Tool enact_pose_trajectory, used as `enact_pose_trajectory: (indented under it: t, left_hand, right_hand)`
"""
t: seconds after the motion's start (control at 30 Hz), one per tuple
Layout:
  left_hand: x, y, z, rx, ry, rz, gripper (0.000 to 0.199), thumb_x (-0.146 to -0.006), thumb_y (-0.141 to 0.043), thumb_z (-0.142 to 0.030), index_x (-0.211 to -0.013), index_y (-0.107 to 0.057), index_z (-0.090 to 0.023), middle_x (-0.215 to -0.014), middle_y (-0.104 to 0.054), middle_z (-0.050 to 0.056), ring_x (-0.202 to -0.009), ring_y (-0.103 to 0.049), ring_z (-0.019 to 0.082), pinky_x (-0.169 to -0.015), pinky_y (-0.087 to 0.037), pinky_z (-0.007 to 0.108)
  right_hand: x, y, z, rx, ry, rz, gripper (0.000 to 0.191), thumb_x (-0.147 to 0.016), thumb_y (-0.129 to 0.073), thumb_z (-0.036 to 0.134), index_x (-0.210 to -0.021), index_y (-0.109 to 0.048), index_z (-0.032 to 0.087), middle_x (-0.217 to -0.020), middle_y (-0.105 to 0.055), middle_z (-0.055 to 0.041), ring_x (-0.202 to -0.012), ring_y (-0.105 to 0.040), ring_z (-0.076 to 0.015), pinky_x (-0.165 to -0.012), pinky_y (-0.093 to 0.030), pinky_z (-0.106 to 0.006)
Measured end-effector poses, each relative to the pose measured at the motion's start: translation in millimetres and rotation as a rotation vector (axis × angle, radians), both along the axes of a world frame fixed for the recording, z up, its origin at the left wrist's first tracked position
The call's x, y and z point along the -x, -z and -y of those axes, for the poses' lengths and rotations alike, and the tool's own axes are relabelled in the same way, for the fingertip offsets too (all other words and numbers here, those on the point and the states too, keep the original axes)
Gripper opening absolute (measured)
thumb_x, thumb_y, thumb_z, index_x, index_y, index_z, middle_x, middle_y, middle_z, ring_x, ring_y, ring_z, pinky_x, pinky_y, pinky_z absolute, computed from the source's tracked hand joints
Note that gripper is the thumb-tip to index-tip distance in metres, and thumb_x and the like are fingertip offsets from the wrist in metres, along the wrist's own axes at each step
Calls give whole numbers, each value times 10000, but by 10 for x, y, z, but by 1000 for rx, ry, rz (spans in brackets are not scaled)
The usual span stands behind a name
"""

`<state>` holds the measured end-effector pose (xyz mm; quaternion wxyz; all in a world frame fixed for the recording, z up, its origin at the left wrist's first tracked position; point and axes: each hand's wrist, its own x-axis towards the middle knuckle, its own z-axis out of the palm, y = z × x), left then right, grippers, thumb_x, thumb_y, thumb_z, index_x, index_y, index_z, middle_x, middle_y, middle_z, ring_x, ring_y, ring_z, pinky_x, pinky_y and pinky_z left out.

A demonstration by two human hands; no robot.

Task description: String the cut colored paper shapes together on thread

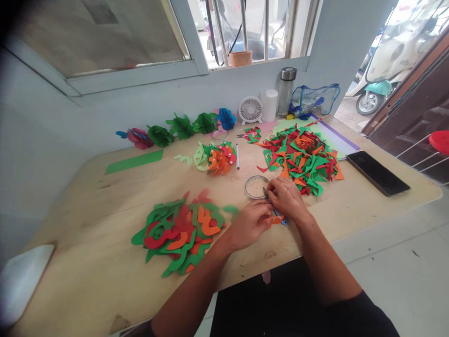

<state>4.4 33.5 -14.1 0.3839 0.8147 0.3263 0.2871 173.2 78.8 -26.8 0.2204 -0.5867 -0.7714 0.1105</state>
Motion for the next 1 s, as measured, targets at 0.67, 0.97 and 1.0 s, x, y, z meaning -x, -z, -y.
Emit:
enact_pose_trajectory:
  t: [0.67, 0.97, 1.0]
  left_hand:
    - [22, 0, -50, 496, -458, 507, 158, -766, -592, -297, -727, -656, -158, -648, -622, 12, -582, -544, 113, -551, -412, 215]
    - [107, -45, -143, 700, -788, 928, 225, -630, -733, -320, -745, -673, -138, -633, -613, -7, -570, -539, 79, -605, -434, 208]
    - [115, -46, -147, 695, -803, 946, 221, -629, -730, -313, -748, -670, -137, -641, -614, -9, -577, -543, 78, -609, -436, 207]
  right_hand:
    - [53, -243, 73, 172, 215, -1078, 221, -679, -692, 389, -721, -606, 190, -686, -564, 11, -612, -479, -111, -585, -395, -248]
    - [549, -319, 228, 344, 72, -1223, 272, -698, -686, 442, -736, -585, 193, -695, -565, 0, -632, -509, -124, -599, -427, -253]
    - [606, -309, 232, 361, 56, -1227, 277, -703, -678, 452, -733, -578, 196, -705, -573, -3, -643, -524, -131, -615, -440, -261]
